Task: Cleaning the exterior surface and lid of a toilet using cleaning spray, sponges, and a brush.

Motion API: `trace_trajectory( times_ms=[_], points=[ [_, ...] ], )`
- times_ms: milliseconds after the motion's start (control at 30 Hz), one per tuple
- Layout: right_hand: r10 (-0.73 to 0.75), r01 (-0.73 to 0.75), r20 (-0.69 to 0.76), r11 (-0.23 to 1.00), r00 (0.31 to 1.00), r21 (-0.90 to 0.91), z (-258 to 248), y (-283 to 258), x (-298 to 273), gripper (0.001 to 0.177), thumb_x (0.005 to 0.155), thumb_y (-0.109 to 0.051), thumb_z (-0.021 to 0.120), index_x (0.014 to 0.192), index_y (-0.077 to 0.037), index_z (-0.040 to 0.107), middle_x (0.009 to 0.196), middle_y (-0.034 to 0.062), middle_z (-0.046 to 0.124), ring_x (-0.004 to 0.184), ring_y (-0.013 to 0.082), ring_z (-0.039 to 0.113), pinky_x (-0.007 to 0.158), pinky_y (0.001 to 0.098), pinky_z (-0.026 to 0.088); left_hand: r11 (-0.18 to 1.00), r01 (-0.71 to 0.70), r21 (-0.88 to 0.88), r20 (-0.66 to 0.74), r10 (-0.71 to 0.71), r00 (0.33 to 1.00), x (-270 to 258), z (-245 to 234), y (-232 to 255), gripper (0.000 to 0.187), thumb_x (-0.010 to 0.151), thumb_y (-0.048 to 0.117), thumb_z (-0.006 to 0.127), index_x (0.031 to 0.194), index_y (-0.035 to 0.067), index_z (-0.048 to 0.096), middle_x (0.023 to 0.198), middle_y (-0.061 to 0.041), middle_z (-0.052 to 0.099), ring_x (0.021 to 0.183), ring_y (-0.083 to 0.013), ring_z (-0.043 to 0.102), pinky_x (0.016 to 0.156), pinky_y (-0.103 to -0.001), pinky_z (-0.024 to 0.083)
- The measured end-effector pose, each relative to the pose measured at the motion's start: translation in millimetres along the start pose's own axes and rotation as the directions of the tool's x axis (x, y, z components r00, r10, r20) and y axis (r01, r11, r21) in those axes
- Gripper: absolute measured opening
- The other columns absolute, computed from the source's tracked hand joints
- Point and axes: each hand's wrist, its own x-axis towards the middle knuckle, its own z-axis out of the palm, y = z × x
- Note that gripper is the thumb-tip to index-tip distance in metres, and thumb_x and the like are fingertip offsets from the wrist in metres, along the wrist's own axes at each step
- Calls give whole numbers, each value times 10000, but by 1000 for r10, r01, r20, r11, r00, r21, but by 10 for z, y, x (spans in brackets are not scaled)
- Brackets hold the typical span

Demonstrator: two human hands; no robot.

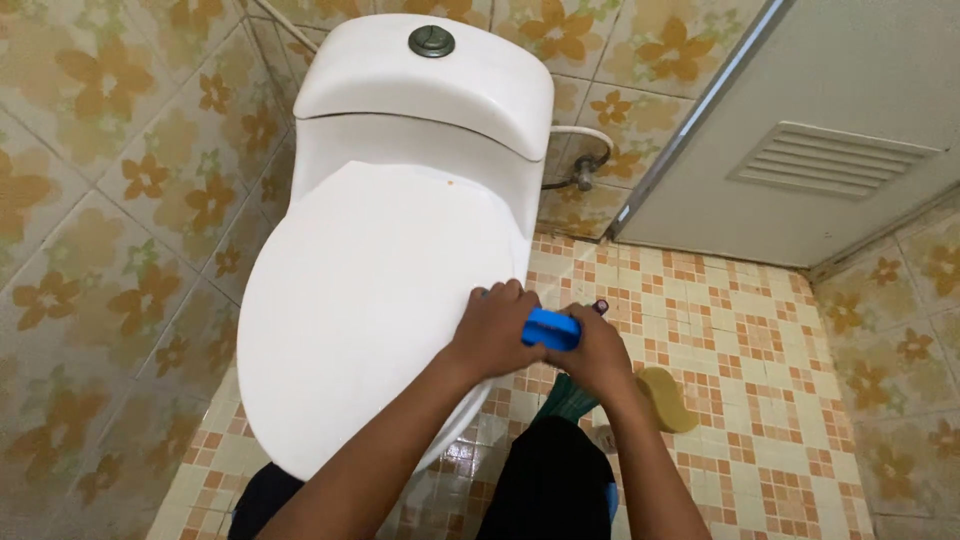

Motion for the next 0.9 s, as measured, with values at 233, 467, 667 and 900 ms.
trace_trajectory(
  times_ms=[233,467,667,900],
  points=[
    [-25,25,-26,999,999,-21,-147,-394,-309,553,662,-257,924,1138,-100,689,1037,126,745,946,297,736,826,413,581,1000,-12,-15,-26,12,1000,-242,-292,63,589,664,432,807,1132,102,670,1087,-116,605,1064,-315,588,942,-507,399],
    [-267,265,-92,964,959,-31,150,-759,-142,475,684,-223,892,1097,-96,693,1050,106,689,980,325,682,824,429,550,996,70,62,-101,-64,993,-437,-701,-184,591,664,411,811,1168,136,672,1111,-90,611,1090,-280,601,999,-511,390],
    [-447,441,-52,892,893,-105,356,-997,247,443,653,-204,893,1055,-125,722,1063,99,684,1003,338,656,837,450,541,977,212,32,-152,-205,967,-587,-722,-540,630,715,395,817,1258,128,643,1132,-103,606,1076,-287,599,973,-500,417],
    [-459,463,75,855,885,-233,380,-1457,760,412,657,-243,914,1013,-148,730,1063,88,677,985,312,651,836,440,538,960,281,3,-344,-263,901,-452,-746,-919,588,762,360,814,1262,110,632,1145,-123,603,1089,-315,599,925,-512,443]
  ],
)
